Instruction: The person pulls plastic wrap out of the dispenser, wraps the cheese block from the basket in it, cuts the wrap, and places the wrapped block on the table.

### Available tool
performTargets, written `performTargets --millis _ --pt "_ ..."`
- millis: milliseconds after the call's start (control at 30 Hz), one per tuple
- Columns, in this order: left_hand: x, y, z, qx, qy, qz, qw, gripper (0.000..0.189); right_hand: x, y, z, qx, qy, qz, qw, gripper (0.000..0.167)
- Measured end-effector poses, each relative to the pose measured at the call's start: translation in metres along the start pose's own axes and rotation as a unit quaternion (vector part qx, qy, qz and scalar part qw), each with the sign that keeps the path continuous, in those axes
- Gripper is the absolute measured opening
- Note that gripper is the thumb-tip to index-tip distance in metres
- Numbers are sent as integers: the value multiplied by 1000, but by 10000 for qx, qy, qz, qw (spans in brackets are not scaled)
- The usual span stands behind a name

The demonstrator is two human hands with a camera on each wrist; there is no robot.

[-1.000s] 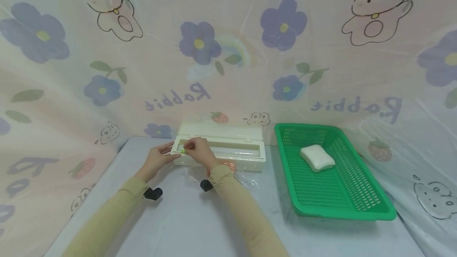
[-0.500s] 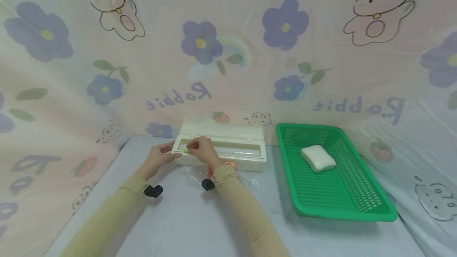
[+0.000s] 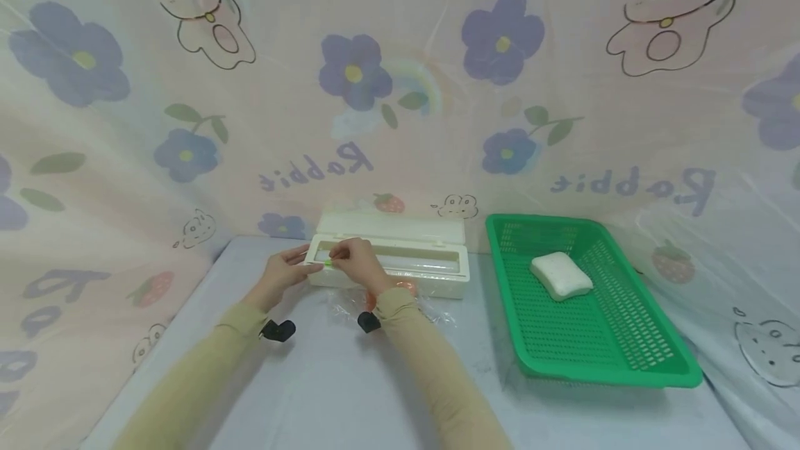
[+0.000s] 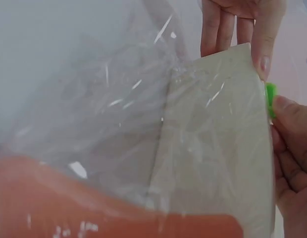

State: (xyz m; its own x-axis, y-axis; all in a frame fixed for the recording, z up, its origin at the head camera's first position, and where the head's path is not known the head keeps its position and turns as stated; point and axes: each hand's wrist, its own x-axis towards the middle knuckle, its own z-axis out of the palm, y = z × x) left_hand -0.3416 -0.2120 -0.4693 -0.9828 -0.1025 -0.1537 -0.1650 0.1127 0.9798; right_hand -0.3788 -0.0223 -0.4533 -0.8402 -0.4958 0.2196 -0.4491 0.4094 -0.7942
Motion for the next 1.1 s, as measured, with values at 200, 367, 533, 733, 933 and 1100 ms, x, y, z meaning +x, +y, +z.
performTargets --millis 200,367,533,733,933,1100 --pt "-1 2 4 46 59 -141 9999 69 -4 1 -5 -280 -49 -106 9995 11" --pt "-1 2 8 56 95 -109 9999 68 -10 6 -8 -423 2 -157 9990 11" --pt "0 2 10 138 81 -47 9999 68 -20 10 -21 -442 21 -144 9989 12" --pt "1 5 -6 278 104 -5 9996 70 -32 20 -49 -458 57 -89 9989 11" --pt "2 4 -7 77 -44 -219 9997 72 -41 28 -62 -373 48 254 9990 12" --pt "1 0 -2 78 36 -242 9997 70 -51 34 -71 -332 86 216 9992 13"
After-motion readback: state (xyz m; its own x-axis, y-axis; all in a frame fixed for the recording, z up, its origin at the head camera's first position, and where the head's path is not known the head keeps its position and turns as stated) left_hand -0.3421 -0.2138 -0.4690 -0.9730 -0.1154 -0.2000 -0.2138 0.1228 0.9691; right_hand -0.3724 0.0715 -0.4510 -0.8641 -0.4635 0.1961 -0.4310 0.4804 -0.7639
